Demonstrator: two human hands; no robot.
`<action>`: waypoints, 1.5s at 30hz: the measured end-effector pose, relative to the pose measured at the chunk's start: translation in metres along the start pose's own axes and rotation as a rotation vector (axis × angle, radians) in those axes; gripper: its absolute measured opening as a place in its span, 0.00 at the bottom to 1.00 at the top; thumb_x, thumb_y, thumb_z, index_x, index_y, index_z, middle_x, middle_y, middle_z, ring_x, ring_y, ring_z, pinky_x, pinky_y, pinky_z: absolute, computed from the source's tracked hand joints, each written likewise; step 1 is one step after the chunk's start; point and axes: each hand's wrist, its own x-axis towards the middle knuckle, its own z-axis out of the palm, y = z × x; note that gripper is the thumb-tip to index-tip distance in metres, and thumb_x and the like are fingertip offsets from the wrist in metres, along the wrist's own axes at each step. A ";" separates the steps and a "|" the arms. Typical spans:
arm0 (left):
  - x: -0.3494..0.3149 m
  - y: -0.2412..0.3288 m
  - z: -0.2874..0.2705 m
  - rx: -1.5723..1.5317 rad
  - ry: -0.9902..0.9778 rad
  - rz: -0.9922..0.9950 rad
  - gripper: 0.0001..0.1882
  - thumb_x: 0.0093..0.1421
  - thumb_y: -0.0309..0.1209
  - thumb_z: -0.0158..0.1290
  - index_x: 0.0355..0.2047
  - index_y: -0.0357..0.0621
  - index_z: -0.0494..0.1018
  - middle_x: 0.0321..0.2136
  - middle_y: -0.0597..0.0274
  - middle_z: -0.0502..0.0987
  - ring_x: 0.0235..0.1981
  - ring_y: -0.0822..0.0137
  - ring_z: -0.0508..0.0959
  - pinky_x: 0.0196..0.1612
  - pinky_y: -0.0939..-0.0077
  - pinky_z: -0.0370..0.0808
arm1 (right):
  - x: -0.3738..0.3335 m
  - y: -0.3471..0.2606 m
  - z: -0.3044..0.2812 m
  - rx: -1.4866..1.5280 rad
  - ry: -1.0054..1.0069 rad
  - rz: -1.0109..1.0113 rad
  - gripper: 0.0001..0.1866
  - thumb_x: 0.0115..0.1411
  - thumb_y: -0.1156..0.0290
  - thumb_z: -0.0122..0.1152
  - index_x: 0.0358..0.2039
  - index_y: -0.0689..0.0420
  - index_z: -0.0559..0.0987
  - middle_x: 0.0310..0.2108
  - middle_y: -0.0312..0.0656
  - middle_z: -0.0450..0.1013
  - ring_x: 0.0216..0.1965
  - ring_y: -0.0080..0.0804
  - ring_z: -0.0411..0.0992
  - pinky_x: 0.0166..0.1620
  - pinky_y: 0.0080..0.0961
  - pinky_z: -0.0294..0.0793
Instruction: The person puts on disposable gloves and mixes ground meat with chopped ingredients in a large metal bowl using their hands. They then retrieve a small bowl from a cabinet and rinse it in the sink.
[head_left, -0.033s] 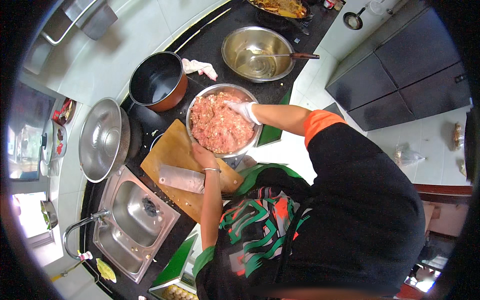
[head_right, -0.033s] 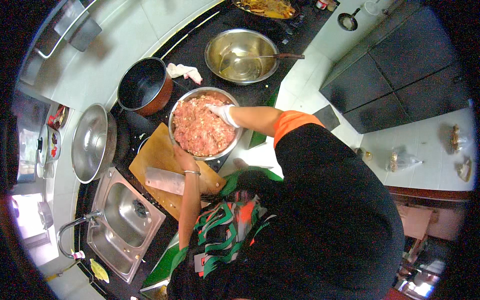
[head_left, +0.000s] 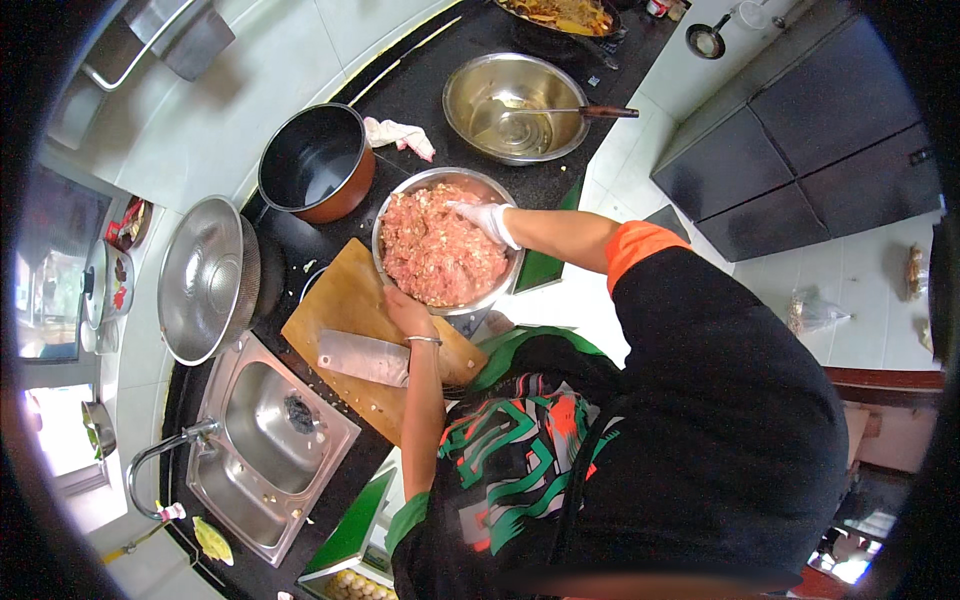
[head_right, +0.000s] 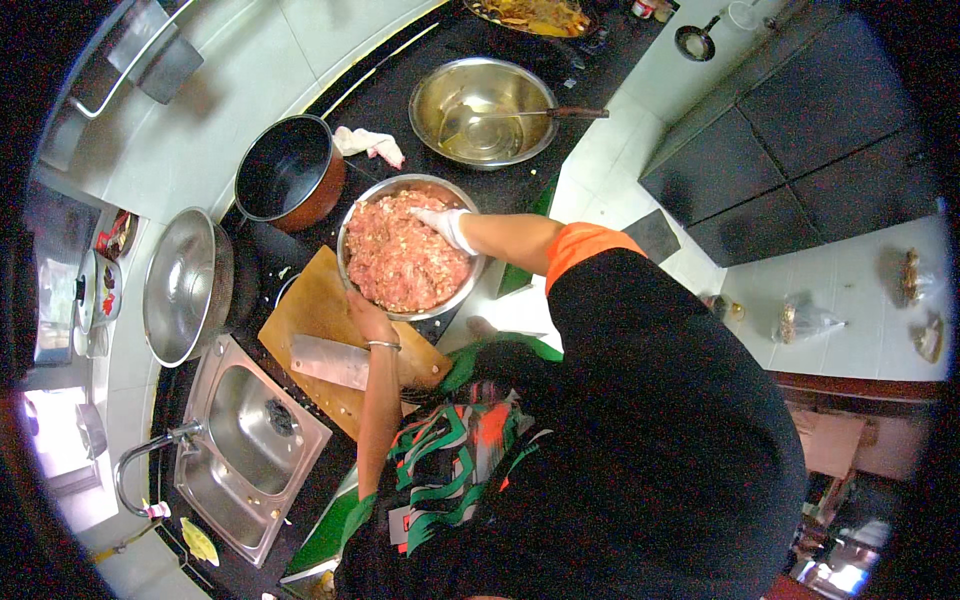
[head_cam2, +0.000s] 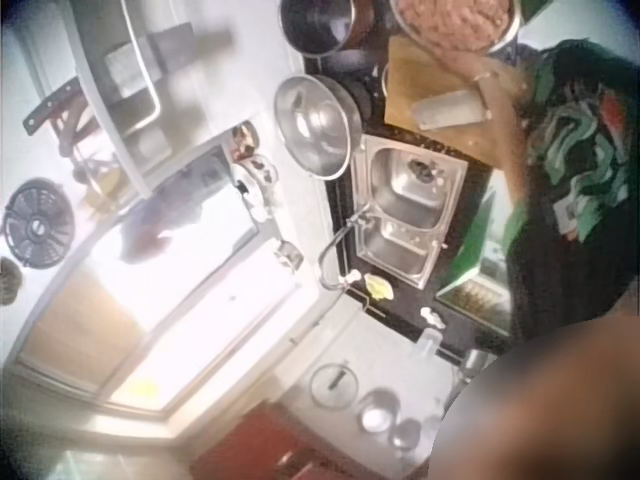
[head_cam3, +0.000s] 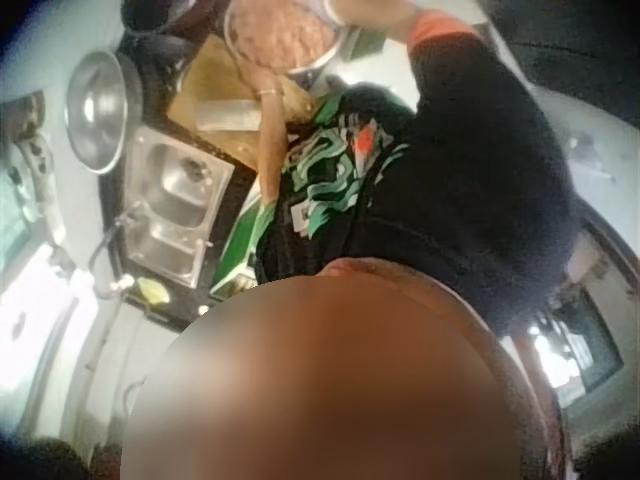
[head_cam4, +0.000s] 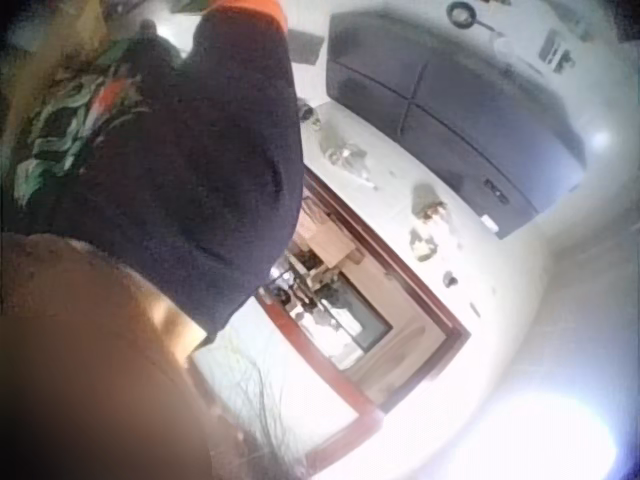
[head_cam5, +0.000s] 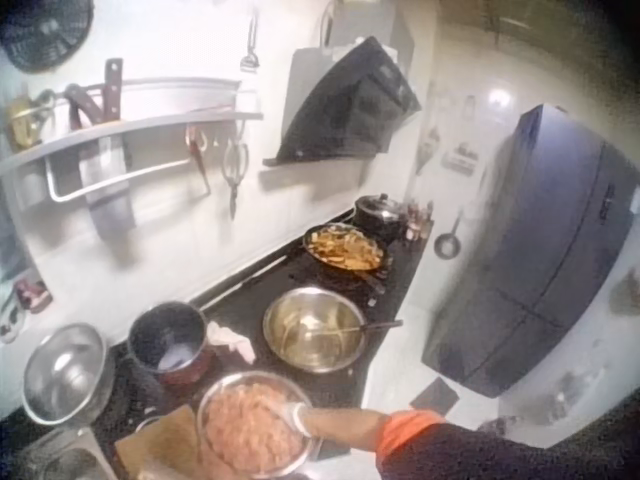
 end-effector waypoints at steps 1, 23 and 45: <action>0.001 0.000 -0.001 -0.002 -0.048 0.003 0.25 0.64 0.39 0.30 0.42 0.23 0.64 0.42 0.46 0.69 0.39 0.61 0.69 0.45 0.72 0.65 | -0.001 -0.001 -0.001 0.100 -0.014 -0.040 0.36 0.50 0.41 0.49 0.55 0.48 0.60 0.56 0.41 0.56 0.54 0.42 0.57 0.51 0.51 0.58; 0.012 -0.029 -0.006 -0.095 -0.040 0.042 0.25 0.64 0.39 0.29 0.40 0.24 0.64 0.41 0.43 0.69 0.40 0.57 0.69 0.45 0.71 0.64 | -0.066 0.001 0.065 -0.813 0.046 -0.694 0.19 0.43 0.73 0.52 0.40 0.57 0.71 0.37 0.53 0.68 0.41 0.46 0.68 0.39 0.36 0.70; 0.004 -0.004 0.004 -0.049 -0.025 0.061 0.26 0.65 0.39 0.30 0.38 0.22 0.65 0.37 0.44 0.71 0.36 0.59 0.70 0.42 0.69 0.66 | 0.045 -0.037 0.003 -0.377 -0.191 -0.452 0.34 0.46 0.45 0.56 0.48 0.55 0.70 0.50 0.46 0.65 0.51 0.36 0.63 0.53 0.29 0.59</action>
